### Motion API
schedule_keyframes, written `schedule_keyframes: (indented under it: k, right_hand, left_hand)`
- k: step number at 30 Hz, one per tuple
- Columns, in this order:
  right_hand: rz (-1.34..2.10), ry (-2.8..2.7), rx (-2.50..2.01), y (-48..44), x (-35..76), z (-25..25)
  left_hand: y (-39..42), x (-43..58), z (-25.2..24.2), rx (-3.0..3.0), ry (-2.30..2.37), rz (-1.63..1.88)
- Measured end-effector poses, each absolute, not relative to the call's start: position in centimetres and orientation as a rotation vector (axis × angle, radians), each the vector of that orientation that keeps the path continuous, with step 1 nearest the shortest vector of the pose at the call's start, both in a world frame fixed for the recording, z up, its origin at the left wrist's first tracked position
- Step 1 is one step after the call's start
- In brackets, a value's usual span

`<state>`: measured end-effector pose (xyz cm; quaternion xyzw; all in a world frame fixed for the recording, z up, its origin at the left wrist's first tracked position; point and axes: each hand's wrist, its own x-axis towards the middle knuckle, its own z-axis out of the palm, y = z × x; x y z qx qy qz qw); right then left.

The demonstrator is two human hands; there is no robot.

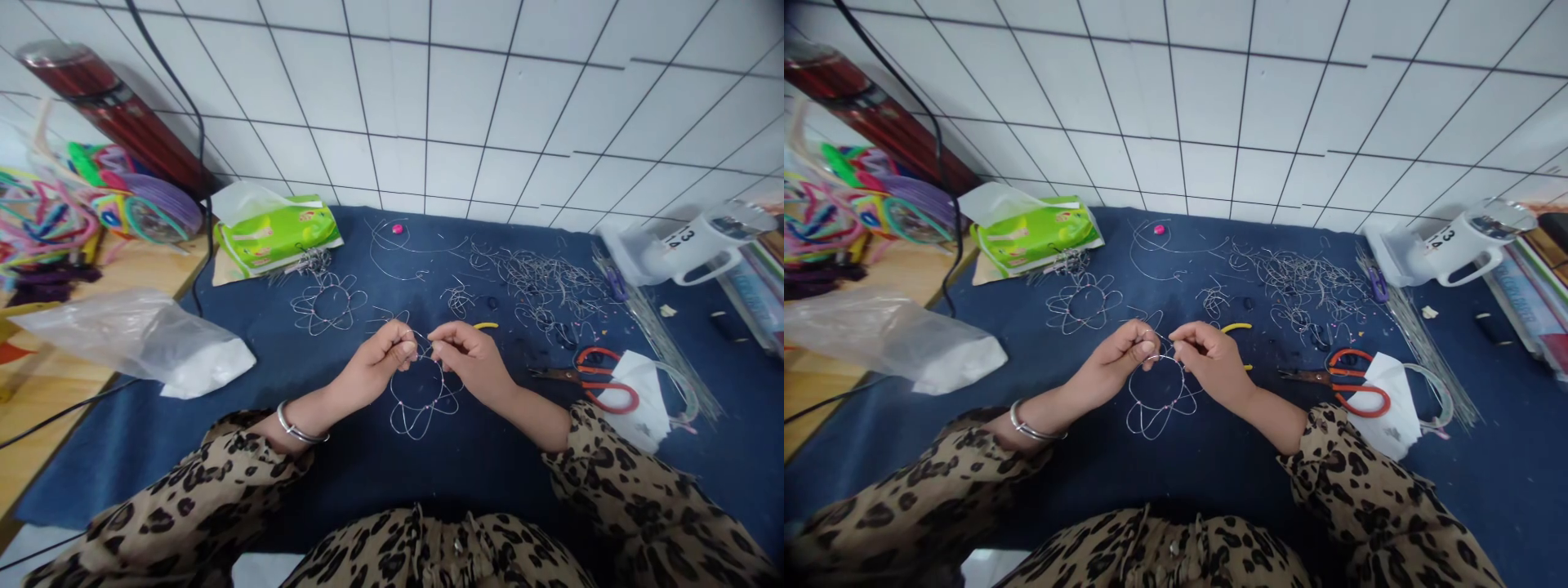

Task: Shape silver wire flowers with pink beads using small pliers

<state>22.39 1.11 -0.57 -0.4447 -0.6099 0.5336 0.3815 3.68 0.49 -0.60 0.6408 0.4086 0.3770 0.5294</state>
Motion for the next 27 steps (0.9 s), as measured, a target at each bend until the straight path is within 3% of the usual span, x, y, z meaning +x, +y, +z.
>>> schedule_keyframes:
  k: [12,27]
  right_hand:
    - [1.329,-1.504,-1.175,0.7,22.0,-0.7]
    - [1.679,-1.394,-0.861,0.9,22.0,-0.7]
  left_hand:
    - [-0.7,4.5,-1.0,1.508,1.078,1.024]
    - [-0.4,4.4,-1.9,1.323,0.914,1.072]
